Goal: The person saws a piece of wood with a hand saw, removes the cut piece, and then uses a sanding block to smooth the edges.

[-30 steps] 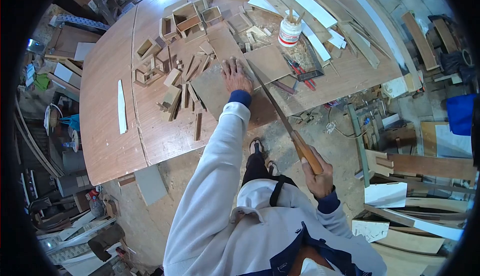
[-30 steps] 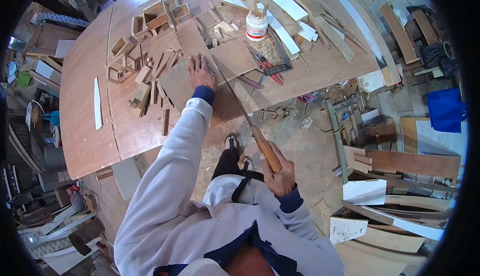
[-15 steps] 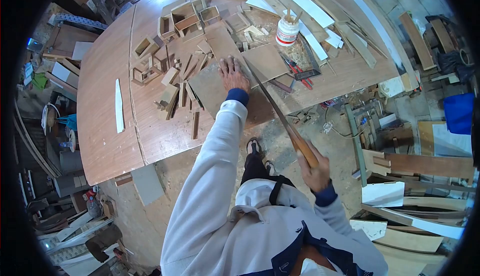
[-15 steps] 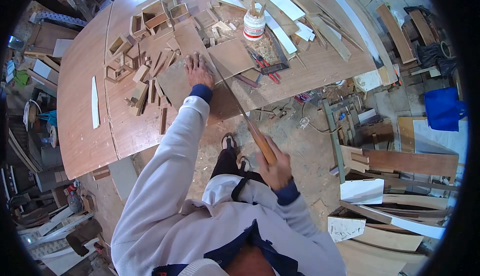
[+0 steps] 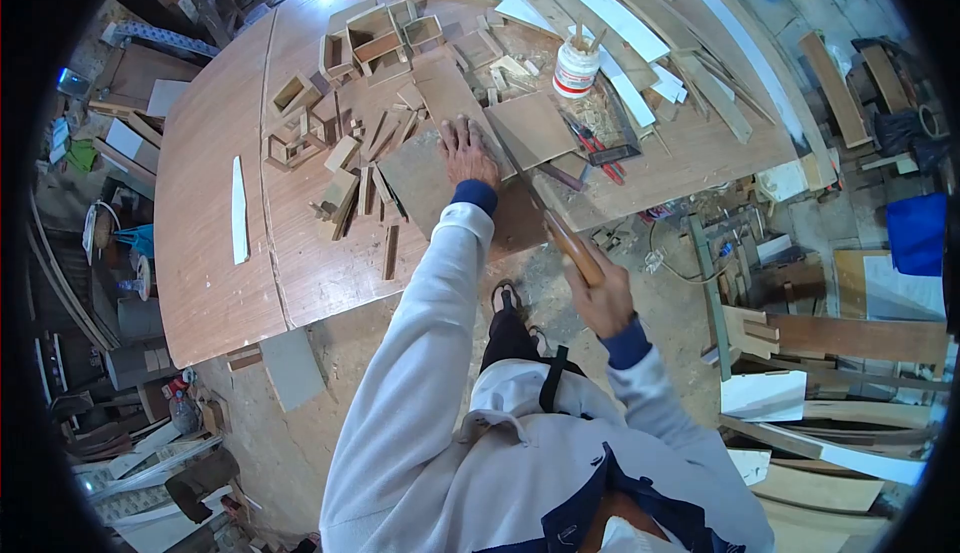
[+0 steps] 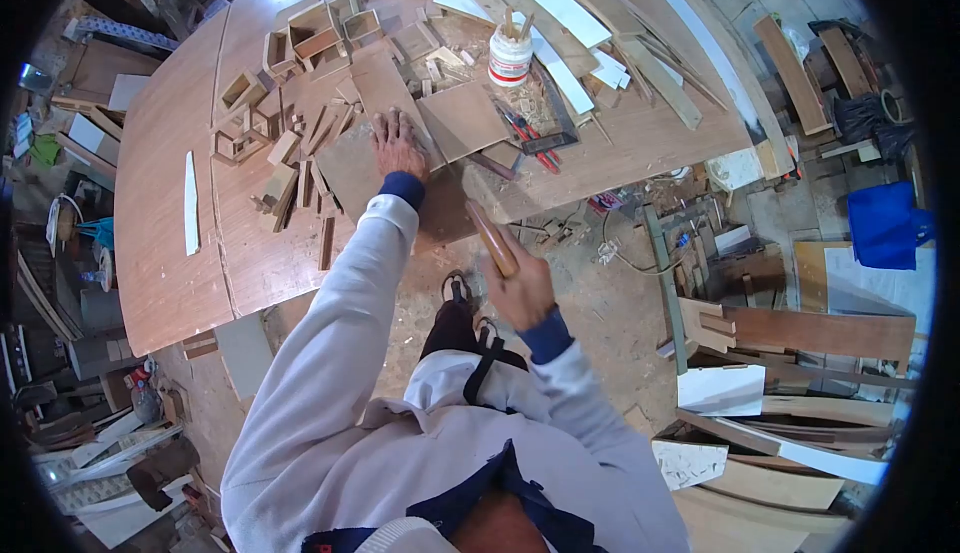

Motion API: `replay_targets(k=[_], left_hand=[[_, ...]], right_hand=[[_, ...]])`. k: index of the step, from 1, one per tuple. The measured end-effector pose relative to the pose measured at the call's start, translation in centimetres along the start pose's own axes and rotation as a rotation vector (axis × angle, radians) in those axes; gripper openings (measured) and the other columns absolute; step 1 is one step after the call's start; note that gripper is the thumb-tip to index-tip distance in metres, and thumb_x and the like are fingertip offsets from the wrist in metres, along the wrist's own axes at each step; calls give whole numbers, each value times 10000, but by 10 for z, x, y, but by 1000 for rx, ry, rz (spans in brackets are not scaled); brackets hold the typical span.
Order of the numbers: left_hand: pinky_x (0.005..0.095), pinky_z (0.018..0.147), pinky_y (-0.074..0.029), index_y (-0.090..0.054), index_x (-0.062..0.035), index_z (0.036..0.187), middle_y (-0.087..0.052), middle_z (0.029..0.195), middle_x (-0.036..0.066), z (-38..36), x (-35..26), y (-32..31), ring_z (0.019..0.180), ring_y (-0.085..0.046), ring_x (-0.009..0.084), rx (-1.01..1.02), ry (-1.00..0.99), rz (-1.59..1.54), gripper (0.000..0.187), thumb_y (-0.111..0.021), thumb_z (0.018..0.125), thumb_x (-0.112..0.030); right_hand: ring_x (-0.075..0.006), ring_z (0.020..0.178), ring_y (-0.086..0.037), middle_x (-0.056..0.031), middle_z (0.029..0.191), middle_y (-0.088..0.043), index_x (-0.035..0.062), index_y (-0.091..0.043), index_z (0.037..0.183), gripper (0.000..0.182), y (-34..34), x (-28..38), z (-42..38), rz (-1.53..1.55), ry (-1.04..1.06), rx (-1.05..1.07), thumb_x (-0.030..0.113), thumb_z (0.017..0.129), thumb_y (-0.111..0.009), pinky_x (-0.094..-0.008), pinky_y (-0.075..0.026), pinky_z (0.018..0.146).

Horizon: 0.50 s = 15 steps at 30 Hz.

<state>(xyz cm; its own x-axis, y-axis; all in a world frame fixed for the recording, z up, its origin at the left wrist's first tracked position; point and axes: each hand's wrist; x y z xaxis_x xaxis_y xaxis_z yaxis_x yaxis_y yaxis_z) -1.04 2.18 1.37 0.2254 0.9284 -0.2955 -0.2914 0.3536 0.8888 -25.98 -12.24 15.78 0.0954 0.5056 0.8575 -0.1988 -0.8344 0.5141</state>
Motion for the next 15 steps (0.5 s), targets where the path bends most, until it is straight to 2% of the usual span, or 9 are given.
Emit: replay_targets(k=[2, 4, 5, 7, 8, 10, 12, 14, 15], left_hand=[[505, 1147, -168, -463, -54, 1355, -334, 1501, 104, -1, 0, 9, 1415, -207, 368, 92, 30, -19, 570, -491, 790, -119], [509, 1146, -168, -458, -60, 1360, -326, 1506, 97, -8, 1, 3, 1418, -200, 365, 88, 28, -7, 565, -491, 799, -122], [513, 1145, -167, -453, -65, 1364, -319, 1511, 91, -3, 3, 1, 1421, -193, 362, 58, 23, 7, 560, -492, 808, -124], [516, 1144, -166, -448, -68, 1368, -310, 1514, 90, 1, 8, -4, 1423, -187, 360, 55, 27, -13, 555, -492, 819, -132], [520, 1143, -166, -442, -72, 1373, -302, 1518, 89, -2, 10, -7, 1425, -181, 357, 66, 30, -38, 550, -493, 829, -140], [523, 1141, -165, -438, -77, 1373, -297, 1518, 88, -5, 11, -7, 1427, -177, 353, 57, 17, -9, 514, -477, 872, -185], [493, 1161, -126, -422, -53, 1387, -293, 1517, 103, -3, 7, -5, 1430, -161, 361, 93, 47, -57, 617, -509, 781, -129], [493, 1160, -126, -420, -58, 1390, -291, 1518, 100, -1, 5, -4, 1430, -159, 359, 101, 49, -54, 620, -514, 782, -138], [494, 1160, -127, -418, -64, 1392, -289, 1518, 98, -2, 5, -8, 1431, -157, 358, 113, 66, -44, 624, -518, 782, -146]], right_hand=[[-428, 764, -642, -259, 856, -631, -1, -542, 1231, 424, -10, -1, 17, -18, 43, -2, 147, 840, -609, -382, -526, 657], [-372, 808, -668, -242, 922, -646, 9, -545, 1240, 425, -7, -4, 14, 34, 53, -22, 139, 840, -610, -367, -524, 703], [-372, 808, -668, -242, 922, -646, 9, -545, 1240, 425, -4, -5, 15, 33, 61, -21, 139, 840, -610, -367, -524, 703], [-276, 855, -669, -213, 992, -657, -1, -547, 1244, 423, -1, -8, 12, 201, -116, 51, 143, 853, -615, -347, -513, 751], [-276, 855, -669, -213, 992, -657, -1, -547, 1244, 423, -2, -11, 11, 202, -120, 60, 143, 853, -615, -347, -513, 751], [-211, 885, -650, -180, 1030, -660, -10, -550, 1245, 416, -5, -18, 10, 282, -167, 39, 139, 862, -616, -323, -505, 781], [-215, 887, -651, -185, 1025, -660, -15, -552, 1240, 408, -2, -17, 9, 296, -207, 46, 134, 866, -615, -319, -504, 789], [-219, 889, -652, -189, 1020, -660, -21, -553, 1236, 401, -2, -16, 12, 309, -242, 42, 130, 870, -613, -315, -503, 796], [-232, 901, -654, -197, 1031, -657, -23, -552, 1234, 402, -6, -18, 13, 275, -128, -15, 127, 866, -616, -318, -502, 806]])
Point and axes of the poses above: each hand's wrist, its own z-axis towards the middle knuckle, its own y-axis out of the back of the hand, x = y × z
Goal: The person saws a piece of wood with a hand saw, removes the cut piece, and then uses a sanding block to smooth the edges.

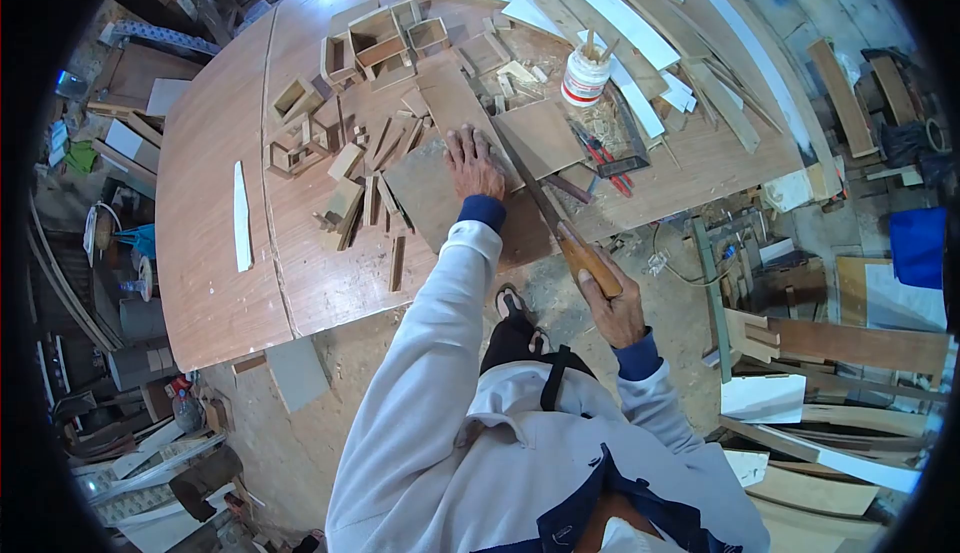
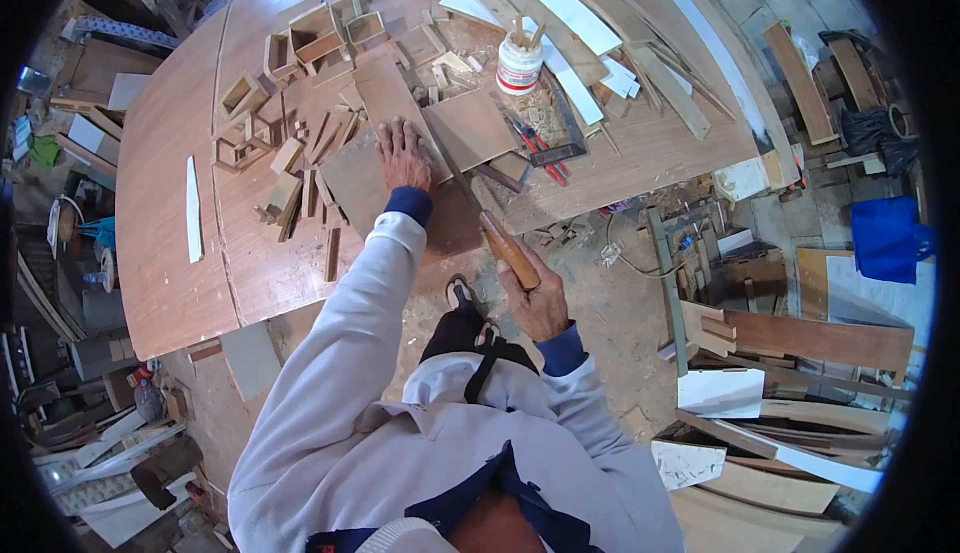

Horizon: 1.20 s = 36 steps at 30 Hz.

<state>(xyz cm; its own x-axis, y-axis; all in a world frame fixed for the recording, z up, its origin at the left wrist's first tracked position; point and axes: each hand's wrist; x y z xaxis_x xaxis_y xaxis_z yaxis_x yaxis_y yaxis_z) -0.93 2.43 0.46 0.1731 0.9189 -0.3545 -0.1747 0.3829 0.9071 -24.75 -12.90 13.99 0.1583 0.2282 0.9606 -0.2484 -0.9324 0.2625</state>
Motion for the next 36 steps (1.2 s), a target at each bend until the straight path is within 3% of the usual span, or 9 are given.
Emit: replay_targets(k=[3, 13, 14, 18, 20, 24, 26, 30, 36], left_hand=[[524, 1139, -174, -437, -97, 1372, -313, 1509, 86, 0, 3, -3, 1427, -180, 350, -68, -26, 55, 491, -479, 899, -222], [507, 1142, -190, -478, -125, 1352, -313, 1515, 80, 1, -5, 1, 1420, -207, 346, -113, 52, 33, 495, -486, 860, -179], [505, 1142, -186, -467, -113, 1361, -315, 1513, 84, 0, -4, 4, 1422, -197, 346, -64, 52, 34, 518, -493, 846, -170], [511, 1139, -187, -463, -100, 1362, -312, 1512, 89, -4, -2, -2, 1421, -197, 346, -65, 33, 39, 501, -484, 869, -187], [514, 1138, -188, -461, -111, 1365, -303, 1517, 90, -6, -1, 0, 1422, -184, 359, -40, 38, 36, 485, -472, 890, -208], [521, 1137, -184, -452, -158, 1384, -273, 1530, 91, -7, -11, 6, 1419, -145, 411, -127, 91, 43, 460, -438, 937, -265], [525, 1138, -175, -442, -174, 1394, -250, 1538, 94, -5, -11, 12, 1419, -125, 424, -68, 81, 55, 457, -423, 947, -270], [550, 1126, -173, -435, -251, 1401, -281, 1529, 88, -6, -6, 1, 1404, -138, 450, -78, 34, 127, 443, -422, 965, -332], [553, 1133, -133, -420, -259, 1415, -254, 1536, 130, -8, -13, 6, 1394, -151, 472, -34, 99, 200, 450, -364, 979, -354]], right_hand=[[-265, 935, -653, -216, 1056, -646, -28, -547, 1232, 410, -5, -5, -2, -48, 107, -22, 130, 861, -621, -329, -497, 828], [-369, 897, -667, -251, 993, -639, -32, -501, 1250, 443, 30, 9, -38, -197, 173, 62, 145, 859, -611, -368, -521, 758], [-350, 797, -686, -229, 898, -656, -33, -509, 1244, 438, 38, 23, -44, -88, -45, 114, 155, 862, -613, -364, -531, 683], [-273, 694, -694, -194, 805, -658, -23, -512, 1257, 438, 48, 7, -53, -201, 144, 74, 151, 868, -612, -342, -524, 614], [-222, 697, -693, -196, 825, -666, -12, -508, 1275, 444, 51, 25, -56, -46, -149, 156, 162, 880, -610, -331, -517, 609], [-228, 693, -685, -198, 844, -676, -3, -517, 1277, 434, 41, 20, -58, -47, -107, 102, 184, 896, -604, -331, -513, 609], [-219, 673, -674, -192, 839, -675, 5, -545, 1246, 400, 30, 12, -51, -215, 162, -71, 191, 897, -612, -330, -508, 604], [-293, 704, -685, -204, 875, -663, 25, -577, 1196, 357, 3, 10, -2, -254, 177, -48, 207, 893, -624, -343, -514, 613], [-307, 751, -698, -226, 910, -660, -9, -564, 1200, 383, 17, 12, -49, -288, 94, -57, 182, 877, -643, -337, -532, 630]])
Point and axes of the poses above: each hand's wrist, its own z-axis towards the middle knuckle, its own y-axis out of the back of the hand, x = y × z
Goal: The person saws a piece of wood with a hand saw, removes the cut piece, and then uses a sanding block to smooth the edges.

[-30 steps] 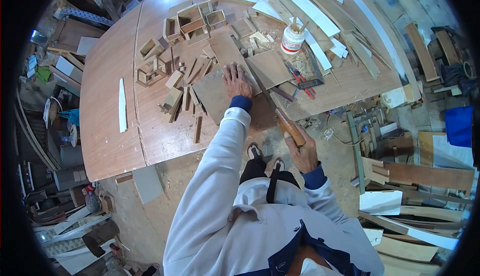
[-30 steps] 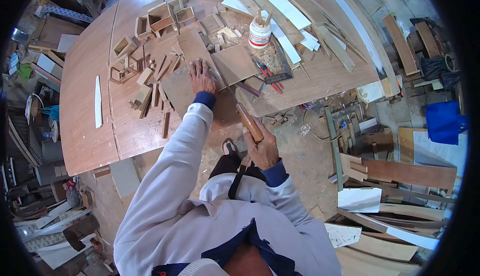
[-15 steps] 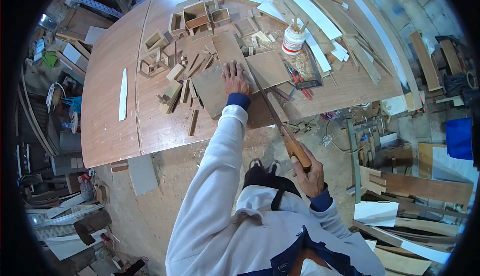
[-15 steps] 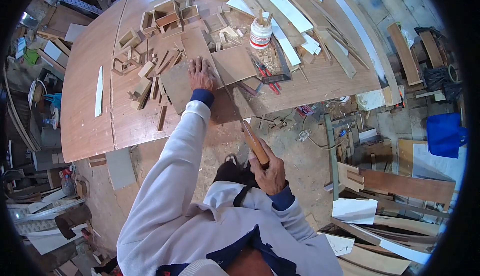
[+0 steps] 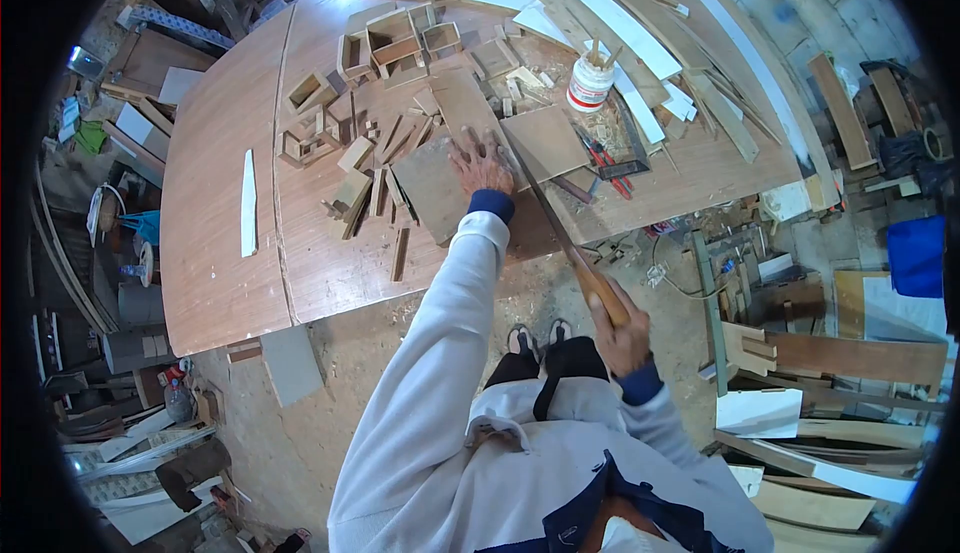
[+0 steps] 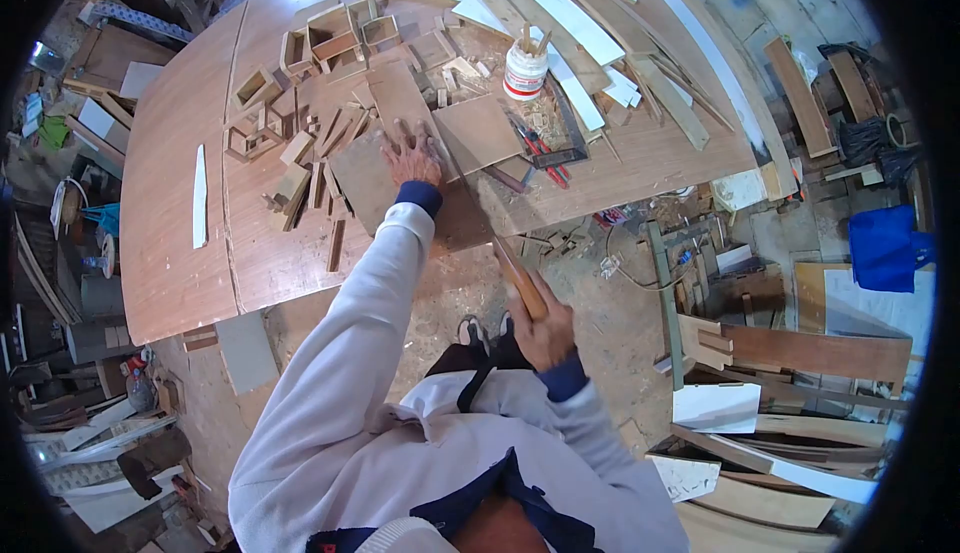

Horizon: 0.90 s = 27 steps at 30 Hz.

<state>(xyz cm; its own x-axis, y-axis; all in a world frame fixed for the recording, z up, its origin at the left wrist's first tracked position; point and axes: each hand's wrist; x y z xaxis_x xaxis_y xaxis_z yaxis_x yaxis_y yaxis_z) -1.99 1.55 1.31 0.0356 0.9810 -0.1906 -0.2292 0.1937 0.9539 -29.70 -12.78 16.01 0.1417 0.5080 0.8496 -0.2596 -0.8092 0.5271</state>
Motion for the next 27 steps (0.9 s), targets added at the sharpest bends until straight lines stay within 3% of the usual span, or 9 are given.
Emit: replay_targets(k=[3, 4, 8, 10, 16, 19, 22, 25, 27], left_hand=[[558, 1131, -139, -412, -259, 1421, -251, 1533, 149, 1, -1, 1, 1390, -155, 483, 29, 1, -19, 454, -346, 981, -353], [558, 1131, -139, -412, -259, 1421, -251, 1533, 149, 3, -2, 1, 1390, -155, 483, 28, 1, -22, 454, -346, 981, -353], [546, 1141, -121, -424, -242, 1415, -232, 1541, 146, -1, 5, -1, 1395, -139, 480, 18, -5, -89, 469, -388, 959, -343], [536, 1149, -99, -437, -226, 1408, -216, 1547, 147, 6, 2, 4, 1405, -114, 475, 18, -4, -136, 481, -421, 940, -338], [541, 1146, -100, -455, -218, 1396, -223, 1545, 144, 0, -1, 2, 1405, -121, 469, 44, 49, -139, 454, -370, 970, -350], [547, 1144, -104, -461, -215, 1391, -233, 1541, 144, 3, 0, 4, 1402, -122, 474, 19, 24, -111, 451, -373, 969, -347], [551, 1142, -106, -453, -215, 1397, -246, 1535, 145, 1, 1, 6, 1400, -120, 480, 58, 0, -94, 455, -376, 966, -342], [561, 1130, -155, -458, -245, 1391, -275, 1524, 139, 2, 2, 1, 1385, -183, 476, 1, -15, -49, 455, -399, 950, -340], [559, 1133, -148, -459, -244, 1390, -268, 1529, 134, 4, -1, 1, 1388, -176, 478, 26, 27, -64, 456, -395, 949, -342]], right_hand=[[-301, 768, -704, -232, 903, -662, -17, -565, 1196, 383, 17, -1, -27, 19, 78, -44, 175, 875, -644, -344, -541, 640], [-337, 759, -692, -236, 876, -657, -9, -570, 1191, 368, 15, 0, -22, 1, 122, -69, 183, 883, -631, -351, -537, 631], [-376, 758, -672, -243, 848, -646, -8, -573, 1188, 361, -18, -5, 33, 6, 17, 16, 180, 885, -629, -354, -531, 623], [-400, 752, -654, -252, 839, -633, -9, -572, 1185, 362, -36, -14, 50, 51, 189, -105, 173, 879, -636, -351, -525, 614], [-369, 798, -681, -204, 945, -676, 9, -553, 1237, 399, 23, -14, -23, 64, 63, 19, 158, 875, -630, -355, -537, 652], [-356, 814, -685, -211, 1003, -667, 3, -537, 1252, 416, 21, -5, -12, 45, 65, 36, 152, 874, -629, -357, -537, 669], [-352, 765, -680, -218, 950, -658, -1, -540, 1240, 406, -10, -8, 31, -9, 150, -10, 151, 875, -629, -350, -527, 650], [-339, 709, -668, -217, 858, -639, 0, -551, 1220, 380, -19, -8, 40, 63, 101, -6, 152, 880, -625, -346, -514, 627], [-312, 682, -663, -203, 825, -624, 9, -561, 1205, 358, 2, -2, 12, 130, -66, 67, 147, 881, -624, -342, -505, 613]])
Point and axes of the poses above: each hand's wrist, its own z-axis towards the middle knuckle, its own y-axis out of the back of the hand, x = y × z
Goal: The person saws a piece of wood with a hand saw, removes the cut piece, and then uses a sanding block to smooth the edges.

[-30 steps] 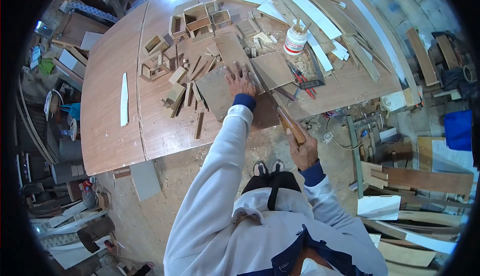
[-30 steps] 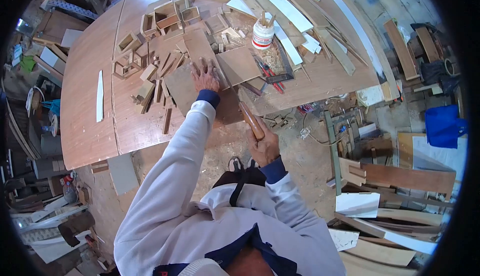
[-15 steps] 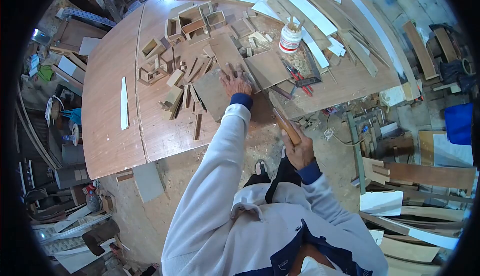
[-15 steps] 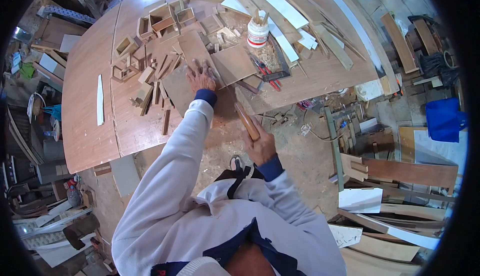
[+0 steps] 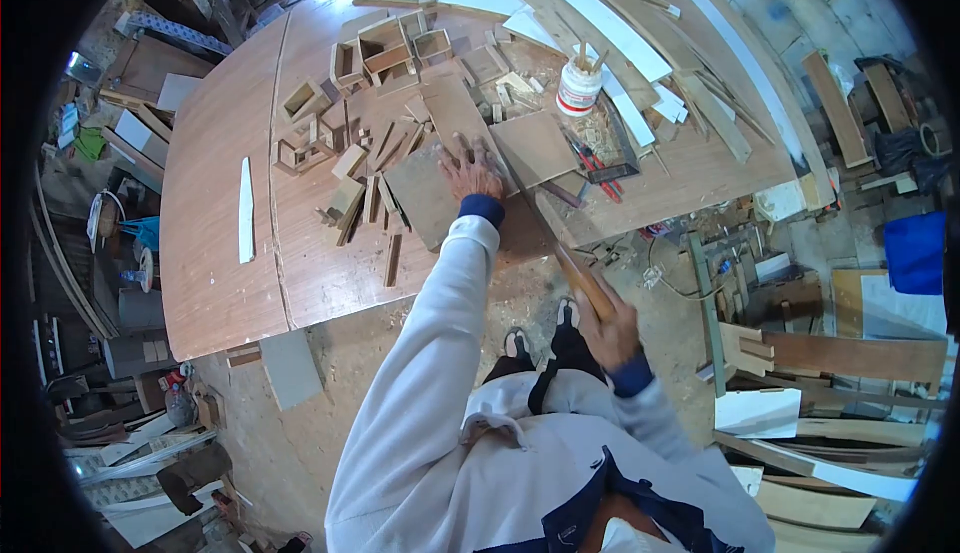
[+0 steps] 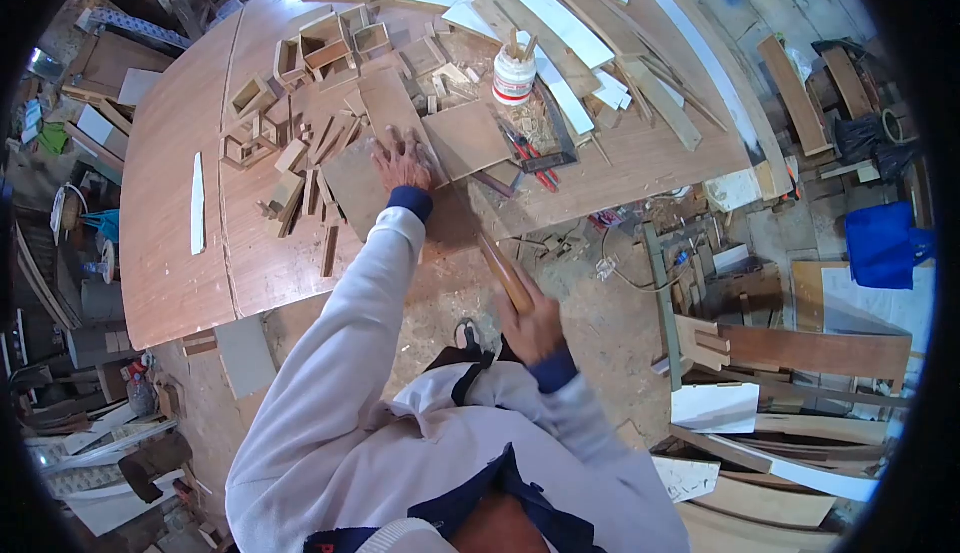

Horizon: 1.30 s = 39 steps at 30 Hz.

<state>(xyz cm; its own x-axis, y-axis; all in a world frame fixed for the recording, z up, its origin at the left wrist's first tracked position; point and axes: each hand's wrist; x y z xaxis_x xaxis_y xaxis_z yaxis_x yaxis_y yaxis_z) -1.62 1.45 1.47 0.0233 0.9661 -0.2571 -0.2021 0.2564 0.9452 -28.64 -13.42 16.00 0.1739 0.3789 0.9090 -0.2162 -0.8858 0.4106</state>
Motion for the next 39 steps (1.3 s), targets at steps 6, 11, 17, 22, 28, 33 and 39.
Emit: replay_targets(k=[6, 11, 17, 22, 28, 33, 39], left_hand=[[551, 1138, -139, -463, -242, 1385, -276, 1526, 131, -1, 2, -2, 1385, -182, 481, -2, -29, 25, 451, -401, 950, -342], [555, 1141, -124, -445, -233, 1400, -249, 1534, 139, 4, 4, 2, 1389, -156, 488, -3, -44, -16, 474, -419, 933, -313], [560, 1141, -127, -430, -217, 1410, -224, 1541, 146, 1, 3, 0, 1395, -124, 494, 40, -20, -26, 548, -487, 866, -253], [565, 1139, -134, -440, -206, 1400, -230, 1537, 153, -2, 5, 1, 1394, -127, 495, 20, -71, 5, 561, -511, 845, -231], [569, 1136, -132, -448, -206, 1396, -249, 1531, 153, 0, 2, 3, 1389, -139, 500, 27, -12, -56, 518, -482, 882, -252], [561, 1140, -115, -443, -210, 1401, -242, 1537, 144, 0, 3, 1, 1393, -130, 497, 39, -30, -54, 502, -463, 903, -273], [558, 1144, -113, -418, -212, 1419, -241, 1536, 141, -2, 2, 1, 1400, -93, 496, 34, -17, -5, 578, -509, 849, -249]], right_hand=[[-340, 696, -675, -213, 818, -649, 22, -564, 1213, 361, 15, -9, -19, -81, 200, -76, 130, 872, -621, -354, -522, 606], [-345, 755, -688, -217, 887, -672, -18, -552, 1220, 387, -24, -22, 33, -150, 164, -72, 118, 866, -630, -357, -535, 638], [-336, 722, -687, -231, 863, -664, -47, -554, 1205, 384, 24, -12, -50, 33, 197, -90, 119, 868, -635, -349, -530, 632], [-324, 743, -682, -216, 905, -667, -18, -546, 1229, 390, -17, -13, 25, -109, 174, -53, 127, 877, -629, -330, -530, 663], [-314, 687, -667, -215, 902, -654, 1, -551, 1231, 387, 11, -17, -21, -37, 271, -64, 129, 874, -630, -349, -522, 625], [-351, 734, -667, -241, 928, -647, -11, -555, 1221, 376, 15, -7, -21, -70, 187, -50, 114, 872, -620, -363, -523, 650], [-352, 793, -677, -258, 963, -645, -47, -551, 1204, 365, -10, -23, 12, -106, 120, 16, 89, 870, -611, -346, -530, 673]])
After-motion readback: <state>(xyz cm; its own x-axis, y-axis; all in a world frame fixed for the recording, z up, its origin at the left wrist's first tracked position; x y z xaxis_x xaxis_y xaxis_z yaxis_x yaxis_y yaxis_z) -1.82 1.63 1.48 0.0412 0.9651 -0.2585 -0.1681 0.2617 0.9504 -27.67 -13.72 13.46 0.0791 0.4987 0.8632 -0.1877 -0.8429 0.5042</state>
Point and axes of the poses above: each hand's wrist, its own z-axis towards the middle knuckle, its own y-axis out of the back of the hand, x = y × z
